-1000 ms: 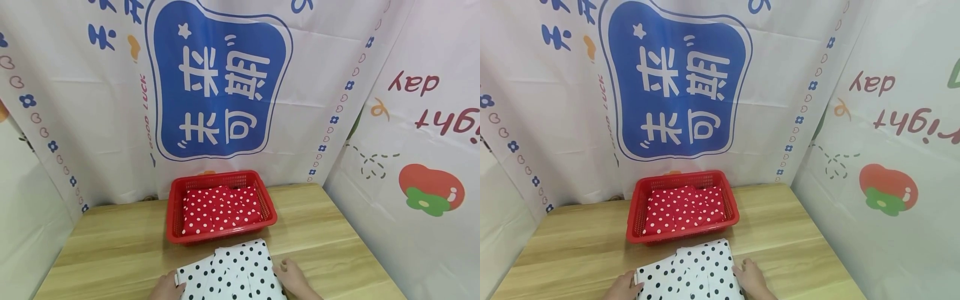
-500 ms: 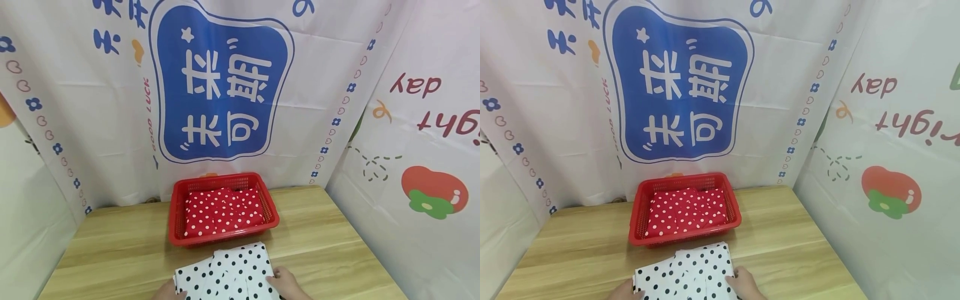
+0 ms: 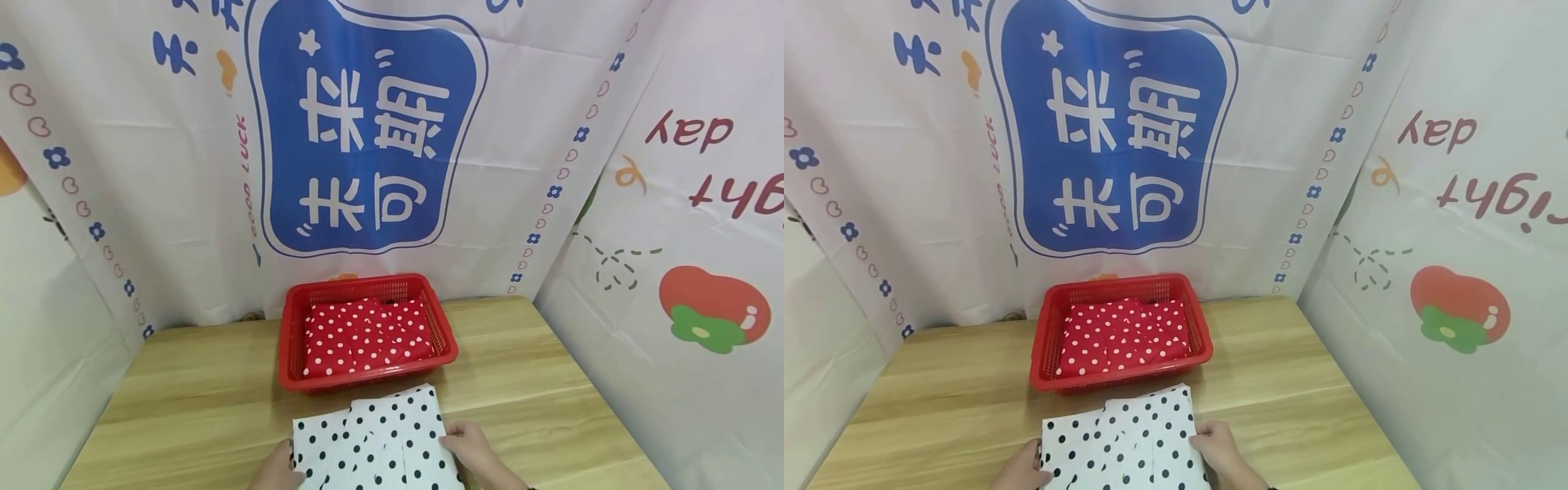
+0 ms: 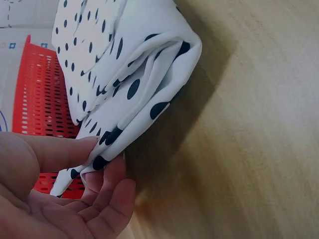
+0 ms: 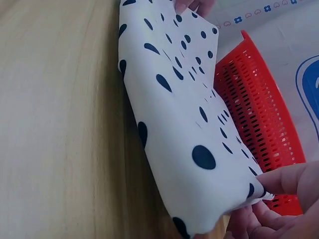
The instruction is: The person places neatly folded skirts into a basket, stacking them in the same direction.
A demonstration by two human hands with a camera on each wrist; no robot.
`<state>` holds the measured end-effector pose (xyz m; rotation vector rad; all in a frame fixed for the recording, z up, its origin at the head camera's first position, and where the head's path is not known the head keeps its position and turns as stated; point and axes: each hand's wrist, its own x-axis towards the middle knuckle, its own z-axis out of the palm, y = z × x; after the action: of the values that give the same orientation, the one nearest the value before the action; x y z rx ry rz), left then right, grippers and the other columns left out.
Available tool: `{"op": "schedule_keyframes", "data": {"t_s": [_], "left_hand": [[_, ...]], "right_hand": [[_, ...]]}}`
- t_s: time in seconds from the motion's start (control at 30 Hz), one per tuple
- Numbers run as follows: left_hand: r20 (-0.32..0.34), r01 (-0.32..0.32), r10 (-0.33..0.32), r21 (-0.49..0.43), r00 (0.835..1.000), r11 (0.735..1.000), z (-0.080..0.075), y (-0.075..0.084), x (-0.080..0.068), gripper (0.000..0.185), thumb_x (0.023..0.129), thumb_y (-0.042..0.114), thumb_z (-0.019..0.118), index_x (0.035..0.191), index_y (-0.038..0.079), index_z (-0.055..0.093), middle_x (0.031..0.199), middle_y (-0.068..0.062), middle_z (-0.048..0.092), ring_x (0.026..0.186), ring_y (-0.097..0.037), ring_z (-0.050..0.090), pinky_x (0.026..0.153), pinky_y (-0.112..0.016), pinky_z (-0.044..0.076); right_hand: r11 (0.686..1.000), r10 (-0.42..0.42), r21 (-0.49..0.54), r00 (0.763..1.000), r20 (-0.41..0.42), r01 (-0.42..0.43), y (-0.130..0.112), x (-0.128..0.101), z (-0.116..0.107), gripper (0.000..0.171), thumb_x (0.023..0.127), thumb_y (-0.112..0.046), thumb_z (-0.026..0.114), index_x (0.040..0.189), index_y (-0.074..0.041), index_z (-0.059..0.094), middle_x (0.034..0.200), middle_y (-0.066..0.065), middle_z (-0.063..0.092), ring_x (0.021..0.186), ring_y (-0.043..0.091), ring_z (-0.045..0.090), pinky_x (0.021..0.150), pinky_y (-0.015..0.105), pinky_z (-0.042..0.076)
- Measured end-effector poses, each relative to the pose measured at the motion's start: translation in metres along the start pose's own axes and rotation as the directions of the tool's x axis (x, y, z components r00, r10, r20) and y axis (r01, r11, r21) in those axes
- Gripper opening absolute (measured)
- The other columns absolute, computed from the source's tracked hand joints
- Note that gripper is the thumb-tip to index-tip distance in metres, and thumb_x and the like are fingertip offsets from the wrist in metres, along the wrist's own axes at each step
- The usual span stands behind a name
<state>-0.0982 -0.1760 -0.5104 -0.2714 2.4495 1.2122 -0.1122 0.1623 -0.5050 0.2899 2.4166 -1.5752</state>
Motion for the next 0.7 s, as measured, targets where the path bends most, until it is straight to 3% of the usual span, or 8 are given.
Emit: {"op": "schedule_keyframes", "data": {"t_s": [0.23, 0.37, 0.57, 0.7], "left_hand": [[0.045, -0.036, 0.042, -0.129, 0.998, 0.991, -0.01, 0.012, -0.02, 0.056, 0.078, -0.007, 0.071, 0.126, -0.016, 0.044, 0.104, -0.021, 0.064, 0.093, -0.031, 0.062, 0.085, -0.054, 0.05], [0.033, -0.027, 0.03, -0.086, 0.999, 0.996, -0.018, 0.022, -0.031, 0.059, 0.081, 0.0, 0.073, 0.13, -0.015, 0.042, 0.094, -0.015, 0.062, 0.084, -0.025, 0.059, 0.078, -0.046, 0.052], [-0.02, -0.091, 0.091, -0.016, 0.996, 0.996, -0.026, 0.04, -0.046, 0.062, 0.079, 0.0, 0.075, 0.13, -0.017, 0.043, 0.079, -0.006, 0.053, 0.074, -0.022, 0.051, 0.066, -0.037, 0.046], [-0.039, -0.127, 0.126, -0.018, 0.991, 0.992, -0.03, 0.053, -0.058, 0.051, 0.079, 0.0, 0.075, 0.12, -0.014, 0.049, 0.075, -0.007, 0.047, 0.069, -0.021, 0.048, 0.063, -0.034, 0.042]], "right_hand": [[0.999, -0.024, -0.03, 0.999, 0.035, 0.025, -0.012, -0.014, -0.019, 0.02, 0.087, -0.005, 0.061, 0.099, 0.01, 0.063, 0.083, 0.004, 0.066, 0.078, 0.015, 0.062, 0.073, 0.037, 0.054], [0.999, -0.038, -0.026, 0.999, 0.037, 0.038, -0.022, -0.023, -0.029, 0.018, 0.087, -0.005, 0.061, 0.098, 0.009, 0.063, 0.081, 0.004, 0.065, 0.076, 0.015, 0.061, 0.071, 0.034, 0.054], [0.999, -0.046, -0.023, 0.999, 0.027, 0.046, -0.038, -0.033, -0.042, 0.019, 0.086, -0.006, 0.063, 0.098, 0.008, 0.063, 0.081, 0.004, 0.065, 0.077, 0.015, 0.061, 0.073, 0.035, 0.053], [0.999, -0.015, -0.045, 1.0, 0.008, 0.016, -0.051, -0.039, -0.052, 0.019, 0.085, -0.009, 0.064, 0.098, 0.005, 0.063, 0.082, 0.003, 0.065, 0.077, 0.015, 0.06, 0.075, 0.036, 0.052]]}}
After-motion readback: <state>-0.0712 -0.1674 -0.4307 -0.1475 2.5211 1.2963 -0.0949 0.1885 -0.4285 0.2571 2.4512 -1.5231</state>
